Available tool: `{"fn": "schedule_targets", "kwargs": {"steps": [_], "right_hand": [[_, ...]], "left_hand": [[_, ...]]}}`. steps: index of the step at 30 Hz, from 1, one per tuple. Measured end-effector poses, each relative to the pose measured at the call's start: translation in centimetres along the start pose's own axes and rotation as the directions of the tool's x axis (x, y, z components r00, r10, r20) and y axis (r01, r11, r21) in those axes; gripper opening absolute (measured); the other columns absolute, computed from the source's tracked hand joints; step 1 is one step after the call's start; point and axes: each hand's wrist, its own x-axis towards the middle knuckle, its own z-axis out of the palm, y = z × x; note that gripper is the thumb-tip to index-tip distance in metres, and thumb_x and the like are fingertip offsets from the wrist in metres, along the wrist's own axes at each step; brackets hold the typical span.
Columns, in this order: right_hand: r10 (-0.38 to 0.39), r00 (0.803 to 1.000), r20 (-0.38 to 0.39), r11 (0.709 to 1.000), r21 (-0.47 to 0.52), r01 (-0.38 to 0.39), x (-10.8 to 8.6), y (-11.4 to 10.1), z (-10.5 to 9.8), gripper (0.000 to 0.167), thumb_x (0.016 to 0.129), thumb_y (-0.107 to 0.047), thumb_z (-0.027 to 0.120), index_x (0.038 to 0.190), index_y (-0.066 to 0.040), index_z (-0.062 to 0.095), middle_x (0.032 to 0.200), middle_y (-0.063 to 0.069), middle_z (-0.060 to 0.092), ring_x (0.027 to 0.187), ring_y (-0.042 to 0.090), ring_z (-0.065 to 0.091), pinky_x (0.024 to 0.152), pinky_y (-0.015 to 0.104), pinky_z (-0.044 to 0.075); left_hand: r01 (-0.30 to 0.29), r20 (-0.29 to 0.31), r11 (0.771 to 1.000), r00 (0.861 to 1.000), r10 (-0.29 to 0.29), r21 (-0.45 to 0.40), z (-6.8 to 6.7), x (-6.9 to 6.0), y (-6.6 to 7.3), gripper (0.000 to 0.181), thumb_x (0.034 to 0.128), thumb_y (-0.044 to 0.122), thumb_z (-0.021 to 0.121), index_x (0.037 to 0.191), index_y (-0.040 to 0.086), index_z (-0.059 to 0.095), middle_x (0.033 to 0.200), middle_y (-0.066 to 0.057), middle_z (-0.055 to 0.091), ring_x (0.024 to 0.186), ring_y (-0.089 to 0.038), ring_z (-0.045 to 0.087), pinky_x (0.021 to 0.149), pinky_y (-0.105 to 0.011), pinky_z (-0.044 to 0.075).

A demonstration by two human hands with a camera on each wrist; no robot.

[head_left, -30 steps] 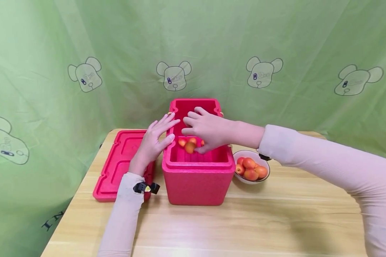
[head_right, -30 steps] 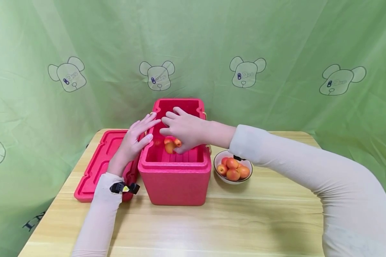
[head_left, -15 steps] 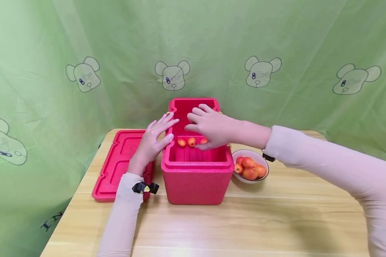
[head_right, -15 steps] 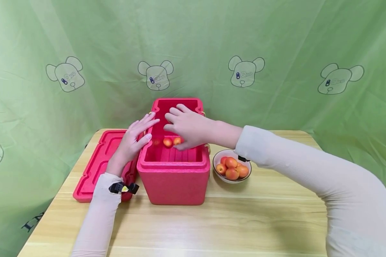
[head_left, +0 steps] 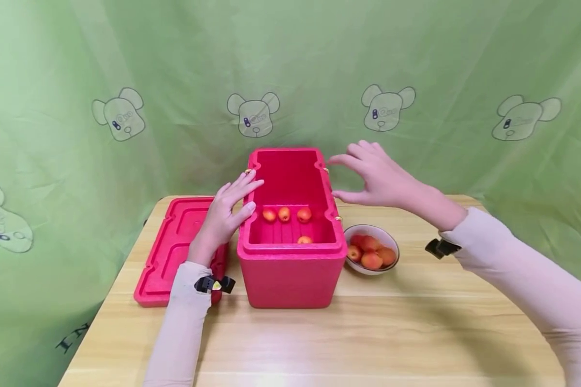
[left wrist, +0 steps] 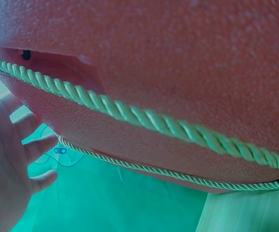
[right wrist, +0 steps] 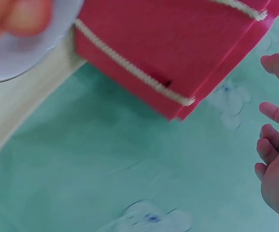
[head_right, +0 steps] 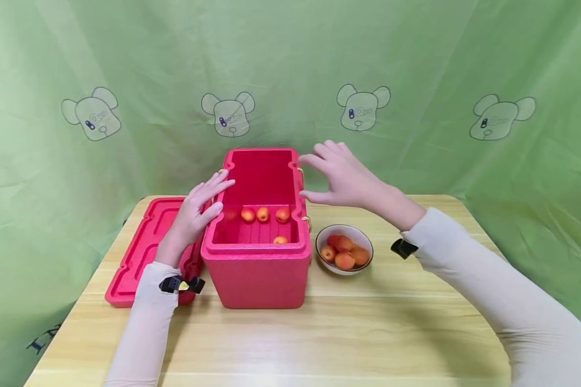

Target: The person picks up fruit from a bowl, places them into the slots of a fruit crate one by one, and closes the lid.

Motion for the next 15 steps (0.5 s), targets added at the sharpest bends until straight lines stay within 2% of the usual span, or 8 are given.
{"fn": "schedule_targets", "kwargs": {"steps": [3,7,15], "right_hand": [[0.053,0.999,-0.012,0.999,-0.008,-0.053,-2.1,1.2,-0.2,0.055,0.076,-0.033,0.085,0.122,-0.007,0.068,0.082,0.001,0.048,0.080,0.017,0.038,0.075,0.034,0.026],[0.115,0.993,0.017,0.993,-0.015,-0.114,-4.9,2.3,0.5,0.054,0.075,-0.032,0.086,0.119,-0.007,0.069,0.081,0.001,0.047,0.079,0.017,0.038,0.075,0.034,0.026],[0.155,0.981,0.115,0.988,0.002,-0.156,-9.7,3.3,3.3,0.051,0.074,-0.033,0.086,0.116,-0.008,0.071,0.082,-0.002,0.048,0.083,0.018,0.041,0.076,0.035,0.027]], "left_hand": [[-0.001,-0.002,1.000,1.000,0.001,-0.003,0.0,0.0,0.1,0.058,0.0952,0.039,0.055,0.151,0.023,0.051,0.164,0.006,0.038,0.156,-0.020,0.028,0.125,-0.060,0.016],[-0.003,-0.006,1.000,1.000,0.003,0.000,-0.2,-0.1,0.1,0.058,0.0951,0.038,0.055,0.151,0.025,0.051,0.164,0.005,0.038,0.156,-0.021,0.028,0.125,-0.061,0.016],[-0.015,-0.007,1.000,1.000,0.015,0.005,0.0,-0.2,0.3,0.057,0.0969,0.042,0.052,0.151,0.025,0.051,0.164,0.003,0.039,0.156,-0.022,0.029,0.125,-0.061,0.016]]}}
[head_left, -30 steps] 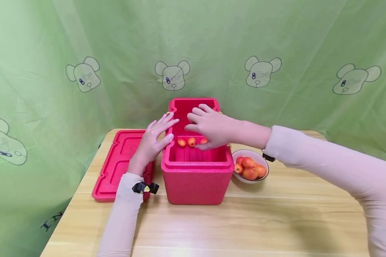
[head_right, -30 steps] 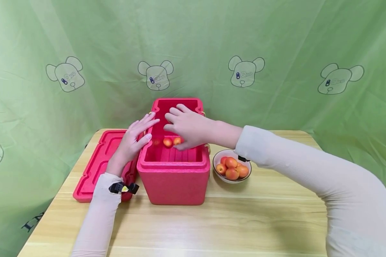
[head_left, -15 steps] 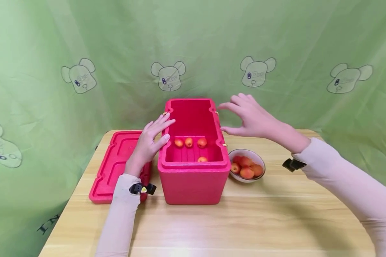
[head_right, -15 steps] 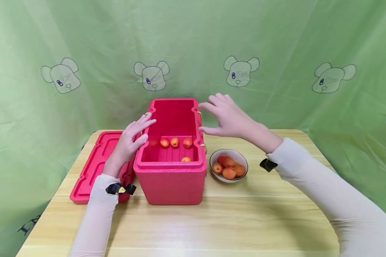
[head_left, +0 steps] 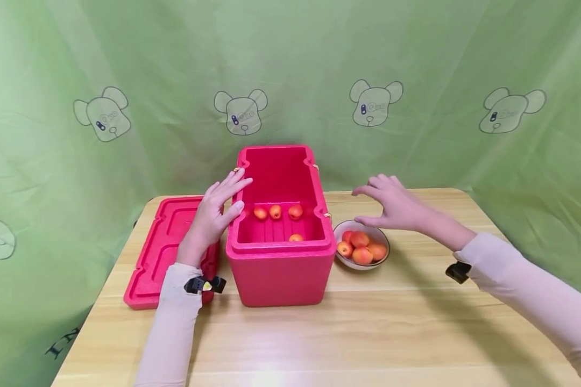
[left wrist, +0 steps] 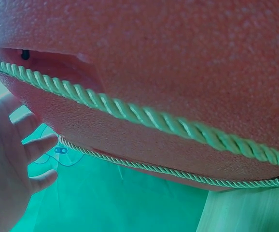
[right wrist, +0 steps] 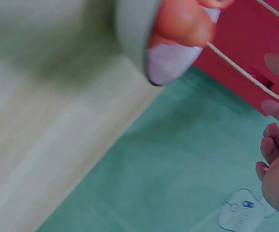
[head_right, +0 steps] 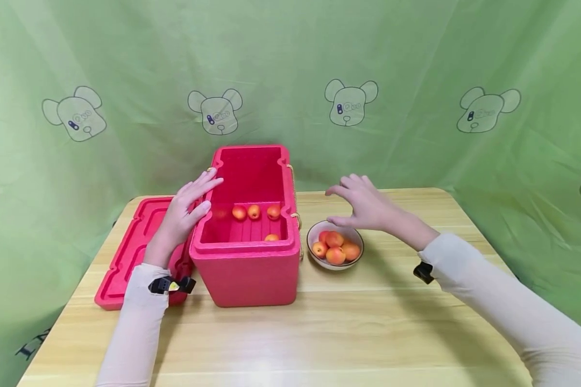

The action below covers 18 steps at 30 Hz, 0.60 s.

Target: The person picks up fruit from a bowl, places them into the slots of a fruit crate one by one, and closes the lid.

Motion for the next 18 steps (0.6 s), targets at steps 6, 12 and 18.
{"fn": "schedule_targets", "kwargs": {"steps": [6,12,18], "right_hand": [[0.024,0.995,0.097,0.999,0.031,-0.027,-1.7,0.0,1.0,0.044,0.077,-0.033,0.085,0.114,-0.012,0.073,0.084,-0.005,0.050,0.084,0.015,0.043,0.076,0.033,0.027],[0.044,0.986,0.163,0.995,0.079,-0.058,-2.7,-0.2,1.3,0.043,0.078,-0.035,0.087,0.111,-0.011,0.075,0.082,-0.007,0.048,0.084,0.012,0.043,0.081,0.035,0.027],[0.072,0.969,0.236,0.994,0.066,-0.090,-3.1,-0.1,1.8,0.042,0.077,-0.033,0.087,0.112,-0.012,0.076,0.082,-0.005,0.049,0.081,0.012,0.041,0.078,0.035,0.026]], "left_hand": [[0.002,-0.002,1.000,1.000,-0.002,-0.002,0.0,0.0,-0.1,0.058,0.0965,0.043,0.053,0.151,0.024,0.051,0.164,0.003,0.038,0.156,-0.023,0.029,0.124,-0.062,0.017],[0.004,-0.001,1.000,1.000,-0.004,0.000,0.0,-0.1,0.0,0.057,0.0964,0.042,0.053,0.151,0.027,0.051,0.164,0.005,0.038,0.156,-0.020,0.029,0.124,-0.061,0.017],[0.005,-0.001,1.000,1.000,-0.005,-0.006,0.0,0.0,-0.2,0.057,0.0960,0.040,0.053,0.151,0.025,0.051,0.165,0.006,0.037,0.156,-0.020,0.028,0.124,-0.061,0.017]]}}
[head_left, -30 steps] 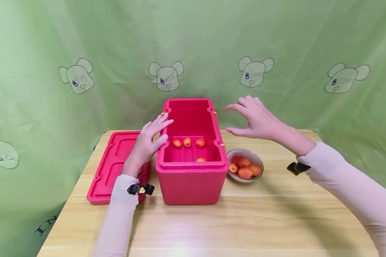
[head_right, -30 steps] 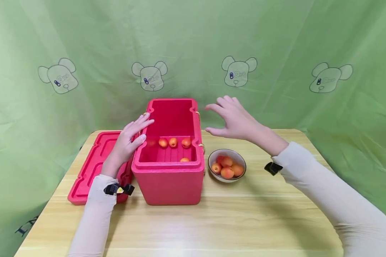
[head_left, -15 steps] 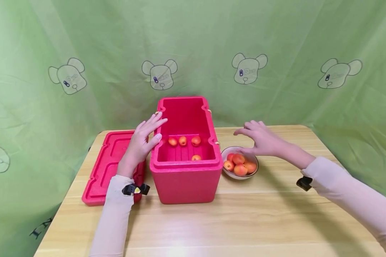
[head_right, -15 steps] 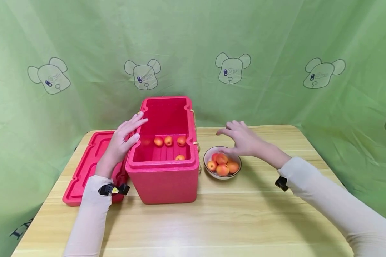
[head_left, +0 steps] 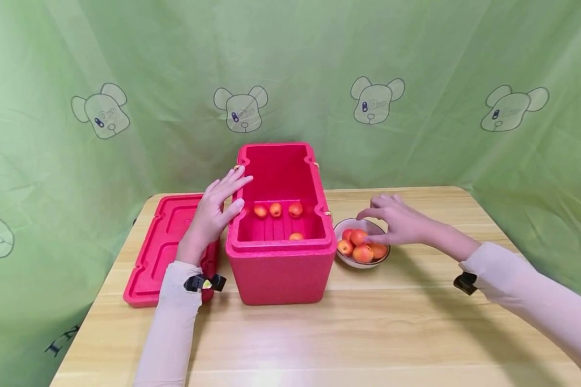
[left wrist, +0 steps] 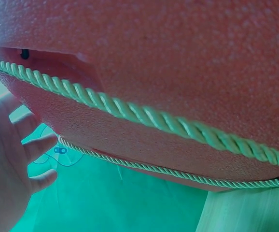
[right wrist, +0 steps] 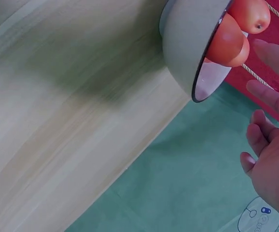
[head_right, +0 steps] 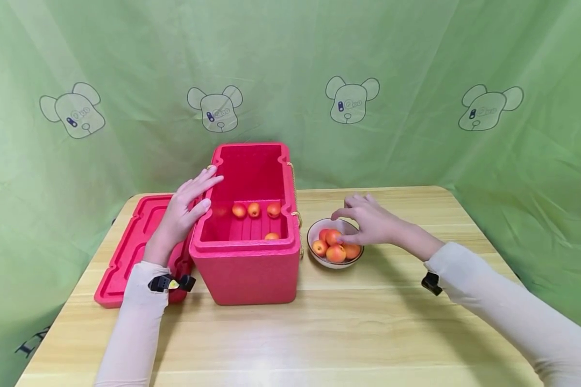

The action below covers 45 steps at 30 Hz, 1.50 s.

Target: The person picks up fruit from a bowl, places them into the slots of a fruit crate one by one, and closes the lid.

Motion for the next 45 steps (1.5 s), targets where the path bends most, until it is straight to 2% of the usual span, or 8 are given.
{"fn": "schedule_targets", "kwargs": {"steps": [5,9,14,19,28,37,41,45], "right_hand": [[-0.003,1.000,0.027,1.000,-0.004,0.003,0.3,0.1,0.8,0.042,0.075,-0.031,0.088,0.109,-0.010,0.076,0.083,0.003,0.053,0.079,0.013,0.041,0.077,0.034,0.025],[-0.001,1.000,0.024,1.000,0.005,0.001,0.4,0.2,1.3,0.037,0.074,-0.030,0.088,0.104,-0.011,0.077,0.080,0.003,0.052,0.076,0.012,0.039,0.076,0.033,0.023],[-0.010,1.000,0.023,1.000,0.020,0.010,0.7,0.2,1.7,0.027,0.077,-0.028,0.086,0.097,-0.012,0.077,0.079,0.001,0.051,0.077,0.011,0.040,0.076,0.035,0.026],[-0.006,0.999,0.036,0.999,0.037,0.004,0.8,0.3,1.8,0.026,0.078,-0.027,0.085,0.098,-0.013,0.077,0.082,-0.001,0.052,0.080,0.011,0.043,0.077,0.036,0.028],[0.008,0.999,0.042,0.998,0.059,-0.011,0.7,0.3,2.0,0.030,0.078,-0.024,0.086,0.100,-0.007,0.074,0.089,-0.002,0.055,0.089,0.015,0.050,0.078,0.036,0.029],[-0.026,0.996,-0.086,0.999,0.046,0.030,0.7,0.2,1.3,0.029,0.080,-0.023,0.086,0.100,-0.007,0.071,0.088,-0.001,0.060,0.086,0.017,0.051,0.080,0.037,0.031],[-0.035,0.987,-0.155,0.999,-0.001,0.035,1.4,-0.1,-0.4,0.032,0.079,-0.022,0.086,0.102,-0.005,0.070,0.089,0.003,0.060,0.087,0.019,0.050,0.083,0.040,0.032],[-0.056,0.963,-0.262,0.997,-0.069,0.040,2.5,-0.3,-2.8,0.034,0.078,-0.020,0.086,0.102,-0.002,0.070,0.089,0.008,0.061,0.087,0.024,0.050,0.083,0.046,0.033]], "left_hand": [[-0.001,-0.001,1.000,1.000,0.001,-0.001,-0.1,0.0,-0.1,0.058,0.0964,0.044,0.052,0.151,0.026,0.051,0.165,0.005,0.038,0.156,-0.022,0.029,0.124,-0.061,0.017],[0.005,0.004,1.000,1.000,-0.005,-0.005,-0.1,0.0,-0.1,0.057,0.0951,0.036,0.054,0.151,0.025,0.051,0.165,0.005,0.037,0.156,-0.022,0.028,0.125,-0.061,0.016],[0.008,0.008,1.000,1.000,-0.008,-0.009,0.0,0.0,-0.2,0.057,0.0951,0.036,0.054,0.151,0.027,0.051,0.165,0.006,0.037,0.157,-0.020,0.027,0.125,-0.060,0.016],[0.010,0.007,1.000,1.000,-0.010,-0.010,0.0,0.1,-0.2,0.058,0.0941,0.034,0.055,0.151,0.025,0.051,0.165,0.005,0.037,0.157,-0.020,0.027,0.125,-0.061,0.016],[0.012,0.002,1.000,1.000,-0.012,-0.012,0.0,0.1,-0.1,0.059,0.0950,0.041,0.054,0.151,0.025,0.051,0.165,0.006,0.037,0.156,-0.019,0.028,0.125,-0.061,0.017],[0.006,0.002,1.000,1.000,-0.006,-0.013,0.1,0.0,-0.3,0.058,0.0947,0.038,0.055,0.151,0.027,0.051,0.164,0.006,0.037,0.156,-0.018,0.028,0.125,-0.061,0.016],[0.003,-0.001,1.000,1.000,-0.003,-0.016,0.1,0.1,-0.2,0.058,0.0946,0.038,0.055,0.151,0.024,0.052,0.164,0.006,0.038,0.156,-0.019,0.028,0.124,-0.062,0.016],[0.006,0.000,1.000,1.000,-0.006,-0.016,0.0,0.1,-0.1,0.058,0.0947,0.039,0.054,0.151,0.024,0.052,0.164,0.005,0.038,0.156,-0.018,0.028,0.124,-0.062,0.016]]}}
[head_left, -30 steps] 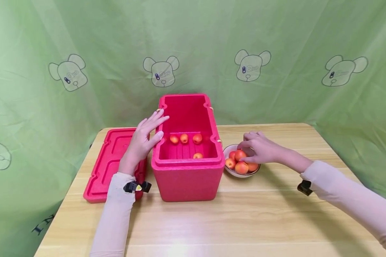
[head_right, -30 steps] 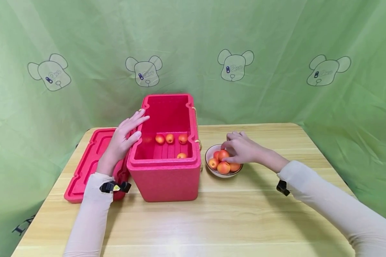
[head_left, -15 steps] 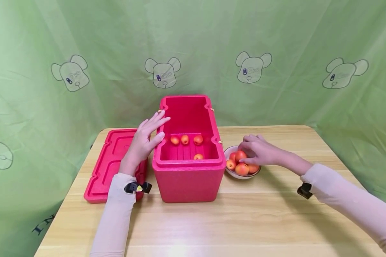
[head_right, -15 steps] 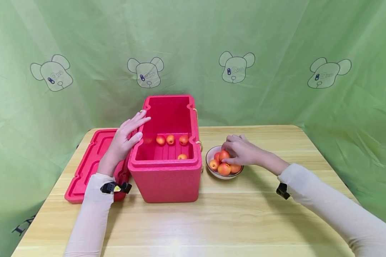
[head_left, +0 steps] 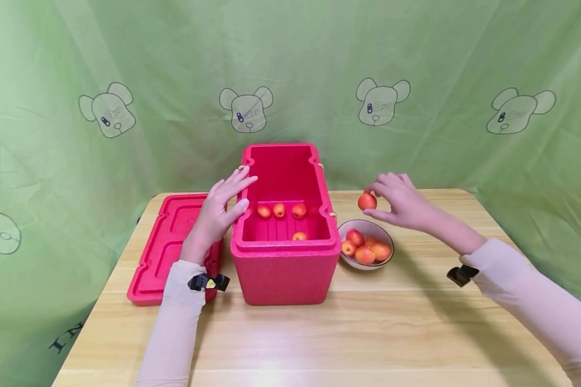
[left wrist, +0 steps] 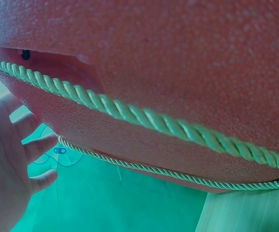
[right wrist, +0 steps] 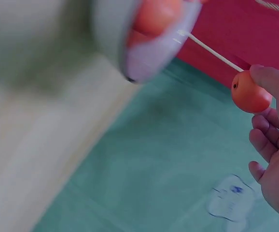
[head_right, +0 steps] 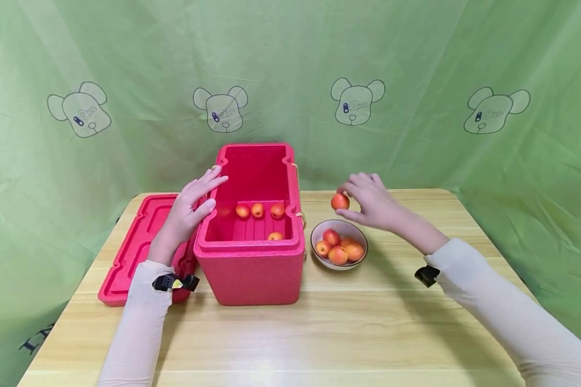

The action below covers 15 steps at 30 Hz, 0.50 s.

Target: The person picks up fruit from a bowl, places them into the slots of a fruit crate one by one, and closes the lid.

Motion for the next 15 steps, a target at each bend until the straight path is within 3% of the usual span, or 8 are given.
{"fn": "schedule_targets", "kwargs": {"steps": [5,15], "right_hand": [[-0.025,0.995,-0.097,0.999,-0.044,0.021,2.5,-0.2,-2.9,0.036,0.077,-0.018,0.086,0.104,0.000,0.069,0.089,0.010,0.060,0.088,0.026,0.049,0.086,0.050,0.034],[-0.105,0.979,-0.173,0.993,-0.065,0.095,7.5,-2.2,-6.4,0.037,0.078,-0.016,0.087,0.106,-0.001,0.067,0.092,0.012,0.059,0.092,0.029,0.049,0.087,0.051,0.032]], "left_hand": [[0.006,0.004,1.000,1.000,-0.006,0.001,-0.1,0.1,0.0,0.058,0.0944,0.038,0.055,0.151,0.025,0.051,0.165,0.005,0.037,0.156,-0.019,0.028,0.125,-0.061,0.016],[-0.005,0.005,1.000,1.000,0.005,0.000,0.0,0.2,-0.1,0.058,0.0944,0.035,0.056,0.151,0.026,0.051,0.164,0.006,0.037,0.156,-0.021,0.028,0.125,-0.061,0.016]]}}
